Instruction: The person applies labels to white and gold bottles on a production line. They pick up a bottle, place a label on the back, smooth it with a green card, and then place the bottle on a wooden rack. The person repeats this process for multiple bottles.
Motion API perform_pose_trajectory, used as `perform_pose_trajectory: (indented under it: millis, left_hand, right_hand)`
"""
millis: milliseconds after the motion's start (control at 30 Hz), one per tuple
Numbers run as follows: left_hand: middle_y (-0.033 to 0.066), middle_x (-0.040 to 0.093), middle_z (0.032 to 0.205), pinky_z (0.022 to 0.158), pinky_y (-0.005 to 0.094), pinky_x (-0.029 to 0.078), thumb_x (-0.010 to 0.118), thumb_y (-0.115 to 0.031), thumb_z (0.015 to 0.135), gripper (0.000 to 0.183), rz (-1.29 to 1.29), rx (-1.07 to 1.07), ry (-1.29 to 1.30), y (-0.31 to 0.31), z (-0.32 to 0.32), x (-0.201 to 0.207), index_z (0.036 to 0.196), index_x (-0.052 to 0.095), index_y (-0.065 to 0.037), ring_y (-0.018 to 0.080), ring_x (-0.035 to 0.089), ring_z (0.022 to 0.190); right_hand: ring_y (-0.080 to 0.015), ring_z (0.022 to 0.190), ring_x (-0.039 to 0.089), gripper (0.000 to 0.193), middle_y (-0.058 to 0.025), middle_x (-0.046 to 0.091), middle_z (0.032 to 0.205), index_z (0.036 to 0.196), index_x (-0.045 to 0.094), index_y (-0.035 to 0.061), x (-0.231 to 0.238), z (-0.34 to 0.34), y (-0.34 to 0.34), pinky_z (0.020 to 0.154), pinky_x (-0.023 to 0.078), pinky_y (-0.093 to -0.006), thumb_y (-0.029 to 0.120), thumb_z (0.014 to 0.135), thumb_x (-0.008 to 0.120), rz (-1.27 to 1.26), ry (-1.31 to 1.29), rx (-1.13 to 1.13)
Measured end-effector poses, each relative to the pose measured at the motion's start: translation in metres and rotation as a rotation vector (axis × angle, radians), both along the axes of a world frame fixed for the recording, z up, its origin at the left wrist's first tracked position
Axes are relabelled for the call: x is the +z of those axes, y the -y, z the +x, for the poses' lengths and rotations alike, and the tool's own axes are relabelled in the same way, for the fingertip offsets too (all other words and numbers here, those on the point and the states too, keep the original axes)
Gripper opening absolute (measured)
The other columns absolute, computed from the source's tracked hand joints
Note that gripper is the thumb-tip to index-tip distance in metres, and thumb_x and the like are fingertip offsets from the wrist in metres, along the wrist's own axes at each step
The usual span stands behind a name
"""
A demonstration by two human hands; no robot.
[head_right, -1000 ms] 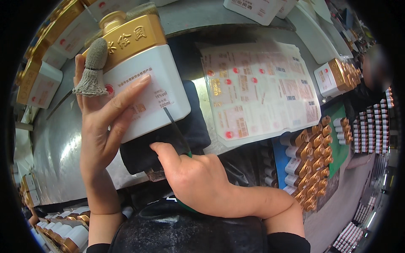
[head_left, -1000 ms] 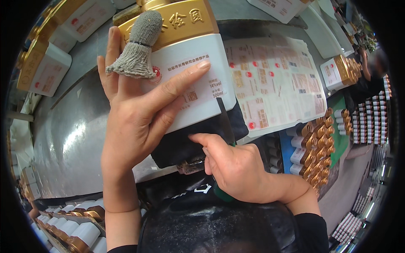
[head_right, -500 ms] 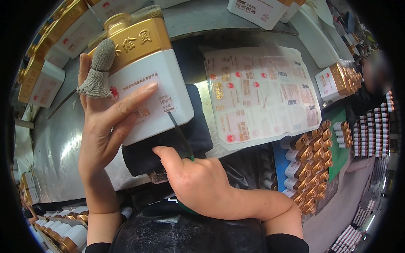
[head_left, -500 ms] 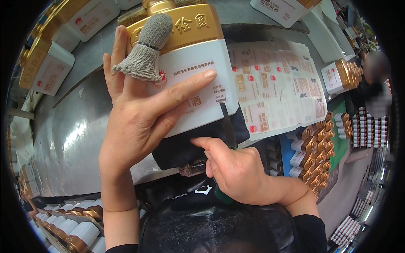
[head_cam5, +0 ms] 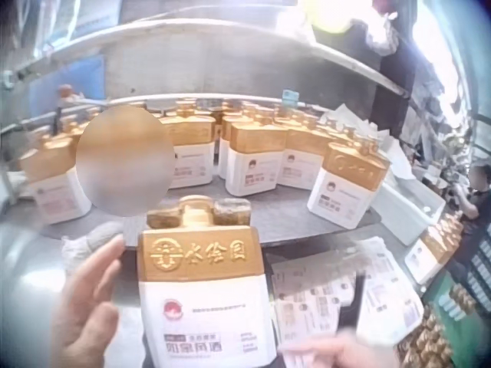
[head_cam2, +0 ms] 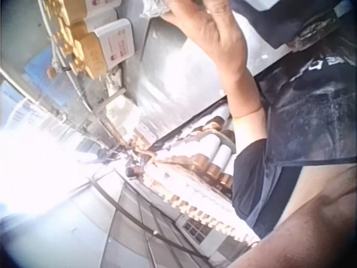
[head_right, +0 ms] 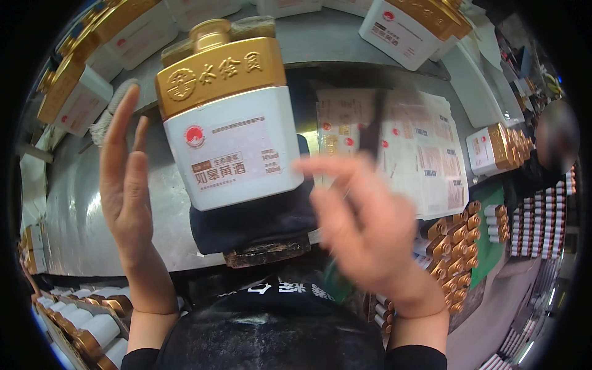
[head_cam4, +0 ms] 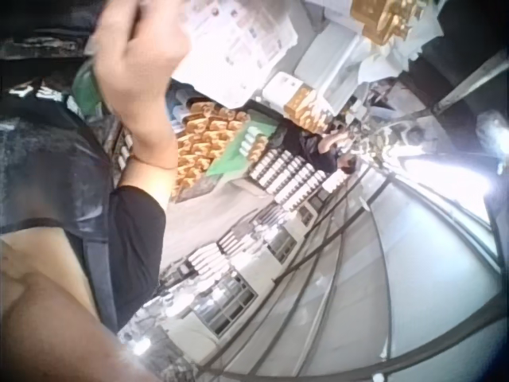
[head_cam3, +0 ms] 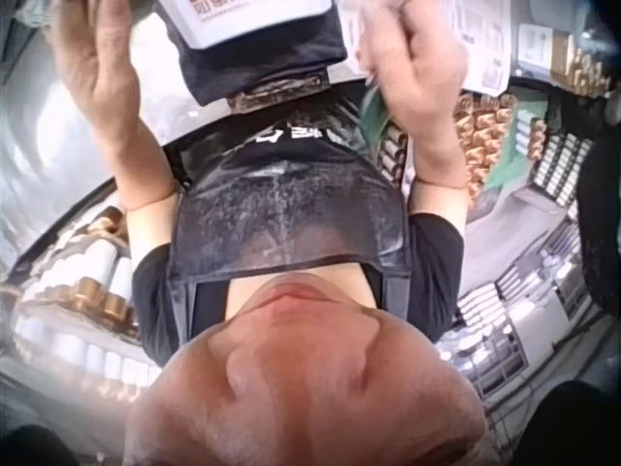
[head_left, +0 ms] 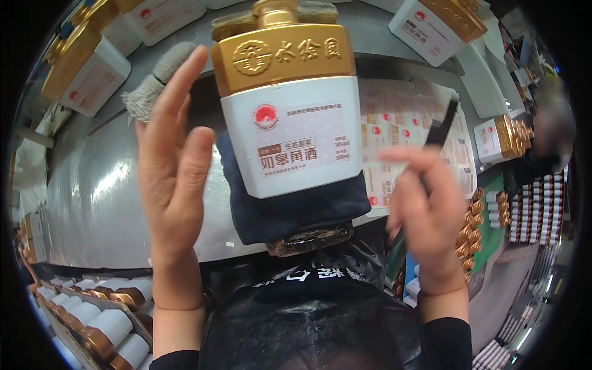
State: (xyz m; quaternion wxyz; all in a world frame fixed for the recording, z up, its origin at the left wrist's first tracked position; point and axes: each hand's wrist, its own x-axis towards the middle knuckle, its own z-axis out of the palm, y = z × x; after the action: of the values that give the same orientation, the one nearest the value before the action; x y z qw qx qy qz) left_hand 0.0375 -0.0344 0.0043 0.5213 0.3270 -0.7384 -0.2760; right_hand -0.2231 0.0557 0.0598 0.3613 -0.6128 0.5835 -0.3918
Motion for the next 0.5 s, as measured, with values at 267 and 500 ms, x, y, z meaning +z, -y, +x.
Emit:
perform_pose_trajectory:
  millis: [267, 500]
  left_hand:
    - [0.0163, 0.031, 0.151, 0.111, 0.0407, 0.036, 0.070, -0.020, 0.084, 0.089, 0.394, -0.003, -0.304, -0.030, -0.044, 0.003, 0.153, 0.018, -0.002, 0.0292, 0.037, 0.136]
    - [0.0169, 0.033, 0.150, 0.112, 0.0401, 0.035, 0.071, -0.009, 0.079, 0.092, 0.466, -0.041, -0.369, -0.029, -0.036, 0.001, 0.154, 0.017, -0.002, 0.0275, 0.036, 0.137]
  right_hand:
    - [-0.0014, 0.065, 0.044, 0.026, 0.0048, 0.049, 0.072, 0.085, 0.052, 0.0043, -0.014, 0.001, 0.066, 0.056, 0.038, -0.0183, 0.011, 0.082, 0.077, 0.040, 0.072, 0.144]
    - [-0.0012, 0.064, 0.045, 0.025, 0.0042, 0.051, 0.073, 0.083, 0.052, 0.0049, -0.011, 0.005, 0.068, 0.056, 0.038, -0.0184, 0.010, 0.082, 0.077, 0.068, 0.054, 0.152]
